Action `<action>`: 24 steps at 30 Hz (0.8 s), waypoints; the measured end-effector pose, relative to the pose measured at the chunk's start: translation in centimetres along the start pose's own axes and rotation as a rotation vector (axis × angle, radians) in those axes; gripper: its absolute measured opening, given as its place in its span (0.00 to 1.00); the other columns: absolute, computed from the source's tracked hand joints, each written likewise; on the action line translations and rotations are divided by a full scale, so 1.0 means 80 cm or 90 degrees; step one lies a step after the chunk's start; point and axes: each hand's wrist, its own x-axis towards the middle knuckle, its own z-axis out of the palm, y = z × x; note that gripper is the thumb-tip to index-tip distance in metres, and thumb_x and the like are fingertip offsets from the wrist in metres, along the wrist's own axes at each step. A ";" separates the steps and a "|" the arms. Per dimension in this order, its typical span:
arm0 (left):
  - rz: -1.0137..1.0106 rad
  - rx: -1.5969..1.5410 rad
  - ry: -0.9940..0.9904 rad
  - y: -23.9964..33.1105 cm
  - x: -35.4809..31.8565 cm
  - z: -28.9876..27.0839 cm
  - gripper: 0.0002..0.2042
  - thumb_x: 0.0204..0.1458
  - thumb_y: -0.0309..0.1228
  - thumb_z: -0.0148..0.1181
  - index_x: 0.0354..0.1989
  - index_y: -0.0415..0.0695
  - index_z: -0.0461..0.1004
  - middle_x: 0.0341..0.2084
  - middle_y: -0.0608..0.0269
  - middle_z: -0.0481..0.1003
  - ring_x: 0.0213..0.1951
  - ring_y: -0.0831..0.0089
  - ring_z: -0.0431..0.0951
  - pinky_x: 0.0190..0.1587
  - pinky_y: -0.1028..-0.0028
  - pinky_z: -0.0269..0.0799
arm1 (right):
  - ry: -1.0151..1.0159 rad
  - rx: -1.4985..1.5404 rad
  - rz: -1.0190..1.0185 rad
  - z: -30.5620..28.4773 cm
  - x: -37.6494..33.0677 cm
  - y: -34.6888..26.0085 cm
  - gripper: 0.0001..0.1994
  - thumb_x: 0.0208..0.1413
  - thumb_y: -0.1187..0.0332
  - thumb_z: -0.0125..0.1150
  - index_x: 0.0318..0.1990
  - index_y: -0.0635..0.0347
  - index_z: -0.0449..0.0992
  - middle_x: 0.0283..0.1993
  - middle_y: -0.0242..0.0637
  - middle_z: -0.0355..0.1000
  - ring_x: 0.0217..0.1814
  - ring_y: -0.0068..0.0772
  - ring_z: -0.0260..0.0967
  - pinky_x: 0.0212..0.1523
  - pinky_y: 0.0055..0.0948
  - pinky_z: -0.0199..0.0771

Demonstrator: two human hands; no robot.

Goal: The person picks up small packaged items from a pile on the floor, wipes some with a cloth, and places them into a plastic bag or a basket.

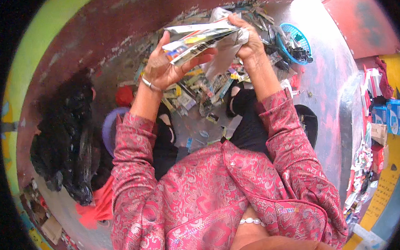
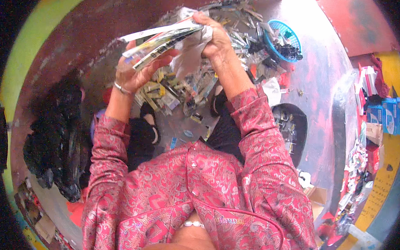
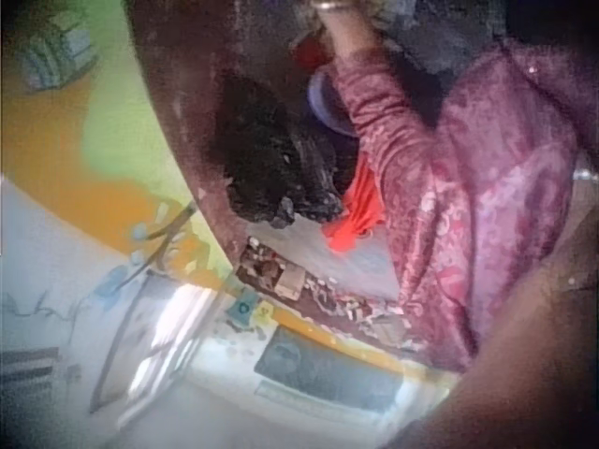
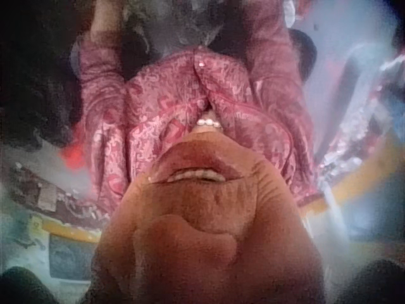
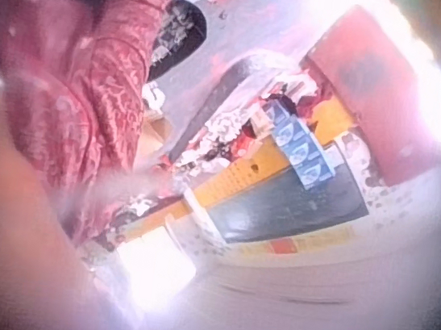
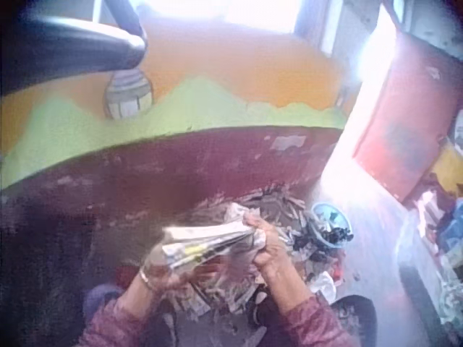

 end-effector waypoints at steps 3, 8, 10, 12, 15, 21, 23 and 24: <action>0.163 0.073 0.051 -0.004 0.006 -0.021 0.26 0.55 0.38 0.39 0.55 0.29 0.49 0.51 0.30 0.55 0.54 0.44 0.57 0.53 0.62 0.63 | -0.016 0.145 -0.026 -0.004 0.007 0.006 0.09 0.48 0.72 0.55 0.33 0.70 0.70 0.31 0.44 0.71 0.32 0.36 0.71 0.37 0.34 0.73; 0.161 0.480 0.270 -0.022 0.026 -0.016 0.19 0.44 0.24 0.53 0.47 0.35 0.64 0.41 0.54 0.68 0.43 0.69 0.69 0.42 0.72 0.69 | 0.140 0.190 -0.079 -0.004 0.017 0.011 0.06 0.50 0.75 0.51 0.35 0.67 0.68 0.33 0.43 0.71 0.34 0.36 0.70 0.39 0.35 0.73; 0.209 0.732 0.361 -0.024 0.028 -0.019 0.23 0.38 0.26 0.61 0.46 0.38 0.64 0.37 0.61 0.68 0.42 0.76 0.67 0.42 0.77 0.65 | 0.129 0.224 -0.082 -0.004 0.018 0.022 0.07 0.51 0.75 0.49 0.36 0.67 0.67 0.33 0.43 0.70 0.34 0.36 0.70 0.39 0.35 0.74; 0.370 0.829 0.308 -0.032 0.038 -0.010 0.26 0.37 0.26 0.63 0.48 0.39 0.62 0.38 0.63 0.67 0.43 0.76 0.66 0.44 0.76 0.64 | 0.110 0.237 -0.049 -0.002 0.022 0.036 0.07 0.53 0.74 0.46 0.37 0.68 0.67 0.34 0.44 0.70 0.35 0.37 0.69 0.39 0.35 0.74; 0.394 0.758 0.235 -0.026 0.042 -0.025 0.32 0.39 0.27 0.61 0.55 0.42 0.55 0.46 0.63 0.65 0.49 0.74 0.63 0.48 0.74 0.58 | 0.152 0.209 -0.010 0.004 0.010 0.057 0.07 0.53 0.74 0.46 0.37 0.68 0.67 0.34 0.43 0.69 0.34 0.37 0.69 0.37 0.35 0.74; 0.389 0.553 0.300 -0.018 0.049 -0.024 0.23 0.44 0.26 0.58 0.50 0.40 0.60 0.38 0.58 0.71 0.40 0.72 0.71 0.37 0.72 0.71 | 0.075 0.294 0.119 -0.005 0.005 0.103 0.10 0.54 0.69 0.46 0.39 0.66 0.67 0.37 0.44 0.70 0.35 0.35 0.70 0.36 0.34 0.74; 0.412 0.513 0.359 -0.016 0.049 -0.019 0.18 0.43 0.24 0.58 0.45 0.40 0.65 0.34 0.63 0.71 0.34 0.73 0.74 0.36 0.75 0.70 | 0.087 0.291 0.130 -0.003 0.000 0.112 0.10 0.55 0.69 0.45 0.40 0.65 0.67 0.37 0.45 0.70 0.36 0.36 0.70 0.37 0.34 0.74; 0.417 0.528 0.375 -0.015 0.049 -0.018 0.17 0.44 0.25 0.58 0.45 0.39 0.65 0.31 0.62 0.71 0.33 0.73 0.74 0.34 0.74 0.71 | 0.014 0.383 0.176 -0.008 -0.004 0.112 0.11 0.55 0.66 0.46 0.40 0.65 0.68 0.37 0.45 0.70 0.37 0.38 0.70 0.40 0.36 0.72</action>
